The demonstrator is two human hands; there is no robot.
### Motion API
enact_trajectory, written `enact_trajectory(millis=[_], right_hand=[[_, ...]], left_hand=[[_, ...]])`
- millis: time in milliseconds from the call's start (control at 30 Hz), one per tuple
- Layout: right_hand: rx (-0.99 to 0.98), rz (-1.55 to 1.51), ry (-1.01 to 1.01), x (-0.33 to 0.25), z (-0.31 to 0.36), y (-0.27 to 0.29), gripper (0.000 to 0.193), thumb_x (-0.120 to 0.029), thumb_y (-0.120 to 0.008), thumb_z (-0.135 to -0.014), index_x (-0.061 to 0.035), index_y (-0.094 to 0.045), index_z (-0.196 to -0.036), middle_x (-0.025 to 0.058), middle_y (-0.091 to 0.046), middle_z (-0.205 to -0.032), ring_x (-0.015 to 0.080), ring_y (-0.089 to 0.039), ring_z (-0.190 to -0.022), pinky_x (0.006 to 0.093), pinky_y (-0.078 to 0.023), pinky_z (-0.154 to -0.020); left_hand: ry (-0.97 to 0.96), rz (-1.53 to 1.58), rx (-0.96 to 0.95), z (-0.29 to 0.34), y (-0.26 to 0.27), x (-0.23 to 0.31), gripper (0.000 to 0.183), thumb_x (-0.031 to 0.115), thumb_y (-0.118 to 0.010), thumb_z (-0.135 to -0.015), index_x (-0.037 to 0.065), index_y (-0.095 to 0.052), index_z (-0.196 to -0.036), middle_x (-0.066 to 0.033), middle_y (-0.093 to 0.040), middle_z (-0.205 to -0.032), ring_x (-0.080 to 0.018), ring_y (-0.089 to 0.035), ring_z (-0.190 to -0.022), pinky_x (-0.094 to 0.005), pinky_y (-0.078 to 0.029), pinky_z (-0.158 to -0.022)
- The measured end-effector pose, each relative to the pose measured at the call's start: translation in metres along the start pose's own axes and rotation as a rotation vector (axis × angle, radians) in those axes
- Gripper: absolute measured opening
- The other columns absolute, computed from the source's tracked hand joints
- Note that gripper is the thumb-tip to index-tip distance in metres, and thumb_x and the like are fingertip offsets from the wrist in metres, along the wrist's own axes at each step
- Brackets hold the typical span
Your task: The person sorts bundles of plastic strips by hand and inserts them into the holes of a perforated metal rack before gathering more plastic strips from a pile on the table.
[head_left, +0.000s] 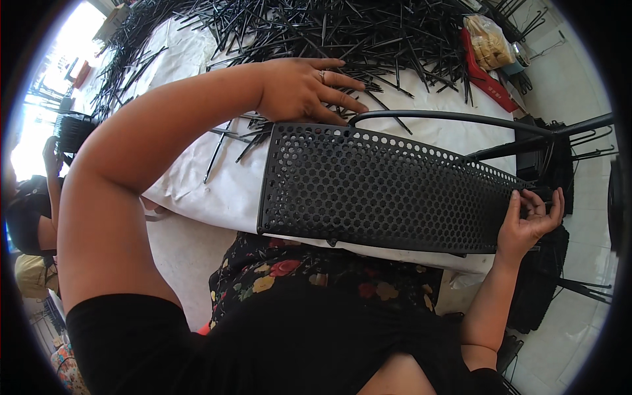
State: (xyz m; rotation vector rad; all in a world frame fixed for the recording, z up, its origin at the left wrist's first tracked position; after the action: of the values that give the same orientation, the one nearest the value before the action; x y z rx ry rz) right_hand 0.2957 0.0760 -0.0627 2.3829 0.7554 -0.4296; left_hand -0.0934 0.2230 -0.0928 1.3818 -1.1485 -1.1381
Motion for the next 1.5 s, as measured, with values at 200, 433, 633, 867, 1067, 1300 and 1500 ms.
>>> enact_trajectory(millis=[200,433,633,867,1067,1300,1500], right_hand=[[-0.217,0.241,-0.108,0.002,-0.004,-0.002,0.044,0.003,-0.065,-0.085,-0.0004,-0.048,-0.125,0.0136,-0.030,-0.140,0.0145,-0.057,-0.095,0.0264,-0.050,-0.082],[-0.208,0.195,-0.122,-0.001,-0.004,-0.004,0.041,0.002,-0.065,-0.086,-0.0010,-0.050,-0.124,0.0134,-0.029,-0.141,0.0142,-0.057,-0.095,0.0266,-0.050,-0.083],[-0.032,0.122,0.011,0.011,0.001,0.005,0.068,0.010,-0.067,-0.080,-0.0039,-0.029,-0.134,0.0162,-0.026,-0.143,0.0190,-0.058,-0.097,0.0282,-0.052,-0.083],[-0.044,0.066,-0.118,0.009,0.000,0.002,0.072,0.011,-0.066,-0.080,-0.0049,-0.023,-0.136,0.0176,-0.033,-0.142,0.0188,-0.059,-0.094,0.0291,-0.052,-0.082],[-0.110,-0.043,-0.180,0.018,0.005,0.003,0.066,0.010,-0.062,-0.084,-0.0041,-0.024,-0.136,0.0175,-0.044,-0.134,0.0171,-0.059,-0.093,0.0289,-0.050,-0.084],[-0.083,0.179,-0.106,0.012,-0.001,0.005,0.063,0.012,-0.060,-0.084,-0.0011,-0.023,-0.134,0.0184,-0.032,-0.139,0.0205,-0.060,-0.096,0.0314,-0.053,-0.088],[0.049,0.139,-0.005,0.008,0.000,0.009,0.068,0.017,-0.063,-0.079,-0.0022,-0.023,-0.131,0.0193,-0.022,-0.142,0.0234,-0.059,-0.098,0.0342,-0.056,-0.089]], left_hand=[[0.066,0.053,-0.097,0.008,-0.014,-0.005,0.020,0.025,-0.058,-0.088,0.018,-0.068,-0.105,0.0001,-0.050,-0.140,-0.0207,-0.032,-0.141,-0.0549,-0.018,-0.118],[0.251,-0.235,-0.160,0.108,-0.008,-0.024,0.030,0.022,-0.066,-0.080,0.024,-0.065,-0.110,0.0017,-0.037,-0.151,-0.0177,-0.022,-0.145,-0.0529,-0.012,-0.120],[0.650,-0.355,0.010,0.150,-0.008,-0.019,0.065,0.026,-0.075,-0.074,0.023,-0.050,-0.134,-0.0060,-0.029,-0.154,-0.0264,-0.021,-0.144,-0.0462,-0.019,-0.119],[1.377,-0.172,-0.007,0.127,-0.030,-0.060,0.138,0.063,-0.085,-0.048,-0.002,-0.016,-0.149,-0.0237,-0.035,-0.147,-0.0369,-0.036,-0.136,-0.0420,-0.034,-0.110],[1.581,0.129,-0.087,0.137,-0.019,-0.092,0.106,0.065,-0.081,-0.054,-0.006,-0.050,-0.127,-0.0221,-0.060,-0.123,-0.0341,-0.058,-0.114,-0.0402,-0.048,-0.093],[1.486,-0.099,0.149,0.133,-0.033,-0.050,0.080,0.051,-0.077,-0.069,0.005,-0.049,-0.128,-0.0192,-0.061,-0.119,-0.0361,-0.060,-0.109,-0.0424,-0.047,-0.093],[1.256,-0.367,0.060,0.131,-0.008,-0.054,0.076,0.036,-0.079,-0.070,0.009,-0.043,-0.131,-0.0143,-0.063,-0.105,-0.0339,-0.063,-0.096,-0.0443,-0.051,-0.082]])
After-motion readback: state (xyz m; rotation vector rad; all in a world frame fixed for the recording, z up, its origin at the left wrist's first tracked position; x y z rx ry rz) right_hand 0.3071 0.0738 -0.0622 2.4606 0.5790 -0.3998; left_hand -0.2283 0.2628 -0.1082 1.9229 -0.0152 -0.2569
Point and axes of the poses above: each hand's wrist, its own z-axis away from the middle knuckle, its own y-axis out of the back of the hand, x = y × z, the point moved 3 cm from there along -z, towards the middle knuckle
